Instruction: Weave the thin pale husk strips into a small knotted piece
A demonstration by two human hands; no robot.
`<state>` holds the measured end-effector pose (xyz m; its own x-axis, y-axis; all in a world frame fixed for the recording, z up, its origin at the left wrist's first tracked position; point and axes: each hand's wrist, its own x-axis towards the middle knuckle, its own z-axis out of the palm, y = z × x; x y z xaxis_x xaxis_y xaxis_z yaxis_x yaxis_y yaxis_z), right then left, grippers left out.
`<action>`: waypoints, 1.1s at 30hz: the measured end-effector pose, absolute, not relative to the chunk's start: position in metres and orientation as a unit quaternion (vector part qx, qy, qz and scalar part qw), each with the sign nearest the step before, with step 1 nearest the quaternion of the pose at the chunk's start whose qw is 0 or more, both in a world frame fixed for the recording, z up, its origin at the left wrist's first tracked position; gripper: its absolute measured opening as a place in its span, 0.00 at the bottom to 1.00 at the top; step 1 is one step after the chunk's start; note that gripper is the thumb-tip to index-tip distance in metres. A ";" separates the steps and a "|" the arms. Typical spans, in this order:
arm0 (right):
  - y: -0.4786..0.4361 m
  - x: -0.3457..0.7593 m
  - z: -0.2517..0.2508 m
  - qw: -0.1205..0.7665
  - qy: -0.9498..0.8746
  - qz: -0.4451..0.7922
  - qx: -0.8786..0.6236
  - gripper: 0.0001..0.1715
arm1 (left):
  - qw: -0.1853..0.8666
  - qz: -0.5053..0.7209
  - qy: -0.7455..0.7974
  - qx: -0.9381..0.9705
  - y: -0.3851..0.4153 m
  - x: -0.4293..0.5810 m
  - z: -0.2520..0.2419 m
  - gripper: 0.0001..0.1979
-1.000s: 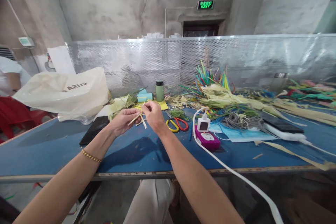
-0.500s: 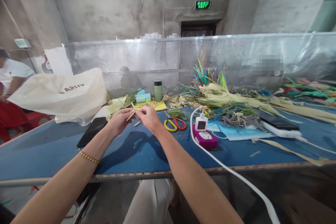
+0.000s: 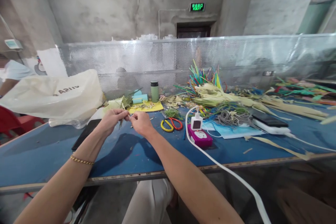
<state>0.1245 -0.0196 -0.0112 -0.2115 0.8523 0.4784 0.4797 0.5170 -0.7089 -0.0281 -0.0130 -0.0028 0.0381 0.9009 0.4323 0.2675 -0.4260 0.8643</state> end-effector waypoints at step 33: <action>0.012 0.157 0.033 0.541 -0.730 0.192 -0.370 0.20 | 0.418 0.589 0.375 0.581 0.008 0.004 0.055 0.15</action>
<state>0.1568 0.0124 0.0331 -0.1410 0.7489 0.6476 0.3330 0.6518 -0.6814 0.0039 0.0080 0.0554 0.0248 0.9280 0.3718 -0.0569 -0.3700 0.9273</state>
